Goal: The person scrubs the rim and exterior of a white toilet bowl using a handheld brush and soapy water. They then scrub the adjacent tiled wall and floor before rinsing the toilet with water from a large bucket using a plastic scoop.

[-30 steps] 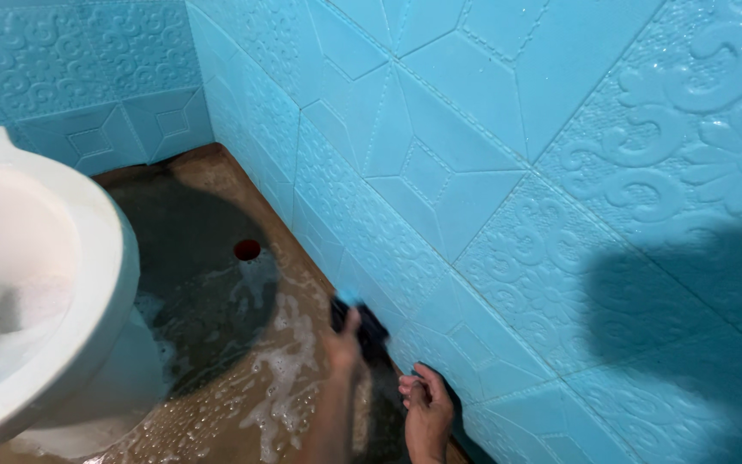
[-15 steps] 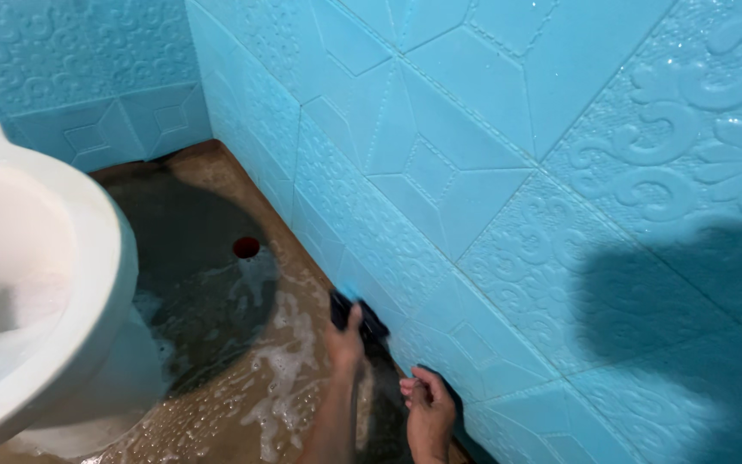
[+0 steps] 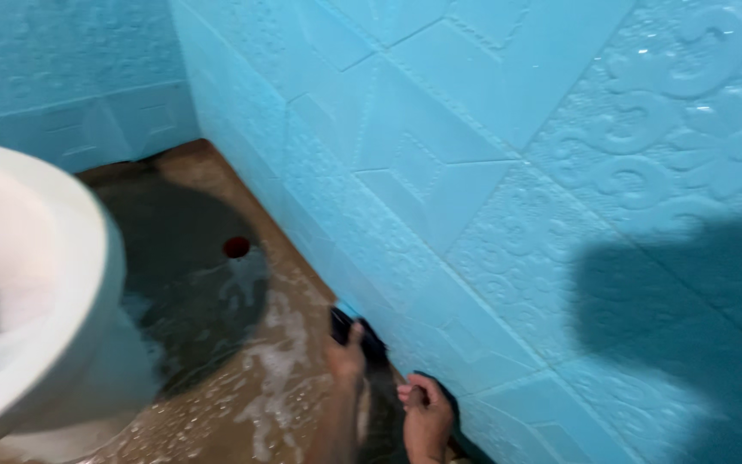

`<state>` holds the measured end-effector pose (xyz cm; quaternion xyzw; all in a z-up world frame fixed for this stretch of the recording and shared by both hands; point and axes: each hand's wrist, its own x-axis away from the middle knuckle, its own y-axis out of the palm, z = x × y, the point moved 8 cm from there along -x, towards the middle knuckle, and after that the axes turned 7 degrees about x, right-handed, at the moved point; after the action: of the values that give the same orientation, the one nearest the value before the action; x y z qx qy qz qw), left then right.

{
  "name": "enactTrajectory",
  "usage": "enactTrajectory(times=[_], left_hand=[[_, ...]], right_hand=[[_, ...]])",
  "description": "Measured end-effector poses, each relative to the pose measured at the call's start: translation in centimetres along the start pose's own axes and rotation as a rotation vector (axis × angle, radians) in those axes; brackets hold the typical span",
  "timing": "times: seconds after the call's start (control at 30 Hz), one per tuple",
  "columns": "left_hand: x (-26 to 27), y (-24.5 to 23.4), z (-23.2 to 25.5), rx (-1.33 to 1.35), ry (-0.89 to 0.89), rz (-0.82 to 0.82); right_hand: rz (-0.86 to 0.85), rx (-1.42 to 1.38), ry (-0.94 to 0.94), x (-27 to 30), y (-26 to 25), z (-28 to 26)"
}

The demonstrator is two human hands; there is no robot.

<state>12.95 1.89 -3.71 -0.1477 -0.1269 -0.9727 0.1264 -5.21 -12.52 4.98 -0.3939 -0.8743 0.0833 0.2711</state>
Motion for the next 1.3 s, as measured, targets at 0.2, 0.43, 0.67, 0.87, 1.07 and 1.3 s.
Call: enactTrajectory(times=[0.2, 0.43, 0.67, 0.87, 1.07, 1.3], left_hand=[[2.2, -0.3, -3.8, -0.162, -0.058, -0.076], [2.3, -0.3, -2.0, 0.058, 0.012, -0.052], [1.7, 0.9, 4.6, 0.025, 0.181, -0.049], [9.9, 0.0, 3.0, -0.206, 0.107, -0.122], [9.1, 2.0, 13.0, -0.035, 0.232, -0.241], [16.2, 2.7, 17.8, -0.149, 0.466, -0.398]], right_hand=[[0.003, -0.009, -0.083, 0.7, 0.7, 0.3], [0.019, 0.065, 0.023, 0.3, 0.2, 1.2], [-0.021, -0.052, -0.057, -0.4, 1.7, 1.7], [0.068, -0.067, -0.120, 0.1, 0.4, 1.5], [0.053, -0.129, -0.087, -0.3, 0.4, 1.2], [0.138, 0.097, -0.146, 0.1, -0.3, -0.3]])
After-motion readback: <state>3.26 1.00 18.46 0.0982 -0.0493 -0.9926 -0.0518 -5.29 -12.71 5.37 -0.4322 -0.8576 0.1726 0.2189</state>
